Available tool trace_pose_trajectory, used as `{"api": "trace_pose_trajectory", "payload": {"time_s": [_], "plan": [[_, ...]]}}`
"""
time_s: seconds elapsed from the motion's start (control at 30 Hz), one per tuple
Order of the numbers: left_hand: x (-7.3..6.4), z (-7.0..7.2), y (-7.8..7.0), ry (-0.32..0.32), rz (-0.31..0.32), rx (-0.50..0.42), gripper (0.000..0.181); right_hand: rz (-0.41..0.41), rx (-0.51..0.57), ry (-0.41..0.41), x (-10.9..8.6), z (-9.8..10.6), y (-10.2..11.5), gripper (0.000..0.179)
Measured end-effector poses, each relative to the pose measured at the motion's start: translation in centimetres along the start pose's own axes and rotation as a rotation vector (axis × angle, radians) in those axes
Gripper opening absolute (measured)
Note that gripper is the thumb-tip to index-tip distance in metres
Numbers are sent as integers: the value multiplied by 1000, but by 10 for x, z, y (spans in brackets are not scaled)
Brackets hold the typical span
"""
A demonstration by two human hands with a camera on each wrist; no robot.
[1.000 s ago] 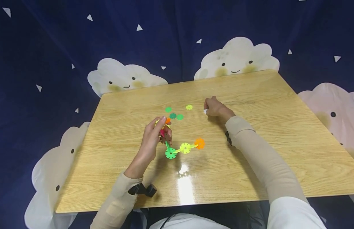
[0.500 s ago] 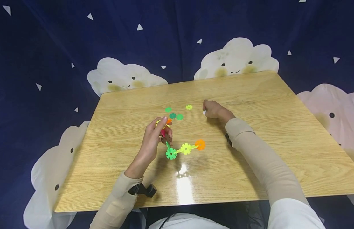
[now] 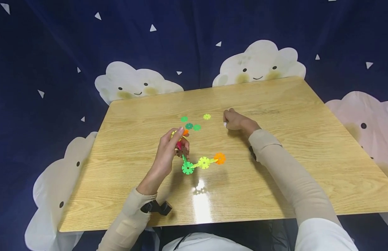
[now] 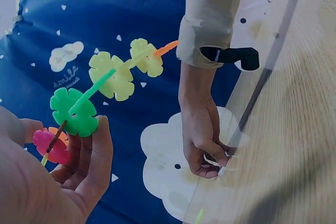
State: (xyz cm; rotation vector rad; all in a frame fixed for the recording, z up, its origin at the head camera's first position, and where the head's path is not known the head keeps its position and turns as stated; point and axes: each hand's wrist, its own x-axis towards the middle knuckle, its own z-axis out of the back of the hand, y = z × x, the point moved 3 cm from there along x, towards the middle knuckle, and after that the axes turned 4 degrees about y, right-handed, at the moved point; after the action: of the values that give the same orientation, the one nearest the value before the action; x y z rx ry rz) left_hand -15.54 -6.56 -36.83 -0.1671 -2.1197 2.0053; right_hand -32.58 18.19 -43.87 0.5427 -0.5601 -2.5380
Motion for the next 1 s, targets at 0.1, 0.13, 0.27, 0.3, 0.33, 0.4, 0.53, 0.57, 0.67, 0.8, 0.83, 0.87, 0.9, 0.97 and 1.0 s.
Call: {"api": "trace_pose_trajectory", "payload": {"time_s": [0.1,0.13,0.27,0.3,0.33,0.4,0.53,0.57,0.67,0.8,0.83,0.87,0.9,0.97,1.0], "plan": [[0,0,1,3,0,1,52,45,-9,-3,-2,-1,2,18],[1,0,1,3,1,1,52,54,-17,-2,-2,-2,3,18],[1,-1,1,3,0,-11,50,48,-69,-1,-5,-2,7,19],[1,-2,0,5,0,-18,50,37,-83,4,-5,-2,7,18],[1,-3,0,8,2,-27,49,31,-97,10,-6,-3,7,17],[1,-4,0,16,8,-37,49,13,-124,20,-8,-3,7,15],[1,-5,1,24,14,-46,48,10,-143,32,-11,-4,5,10],[1,-5,1,24,12,-46,48,10,-138,29,-11,-4,4,9],[1,-5,0,24,3,-50,47,21,-105,18,-12,-5,2,8],[1,-6,0,27,2,-54,48,42,-64,6,-13,-7,-2,11],[1,-7,0,29,4,-57,49,53,-58,4,-14,-8,-2,11],[0,-7,1,31,8,-59,50,59,-60,0,-14,-9,-3,10],[0,-7,1,34,10,-60,51,65,-59,-2,-14,-9,-3,9],[0,-7,1,39,9,-59,53,80,-66,-14,-14,-10,-4,9],[0,-8,1,40,8,-55,54,92,-70,-22,-14,-11,-4,8]]}}
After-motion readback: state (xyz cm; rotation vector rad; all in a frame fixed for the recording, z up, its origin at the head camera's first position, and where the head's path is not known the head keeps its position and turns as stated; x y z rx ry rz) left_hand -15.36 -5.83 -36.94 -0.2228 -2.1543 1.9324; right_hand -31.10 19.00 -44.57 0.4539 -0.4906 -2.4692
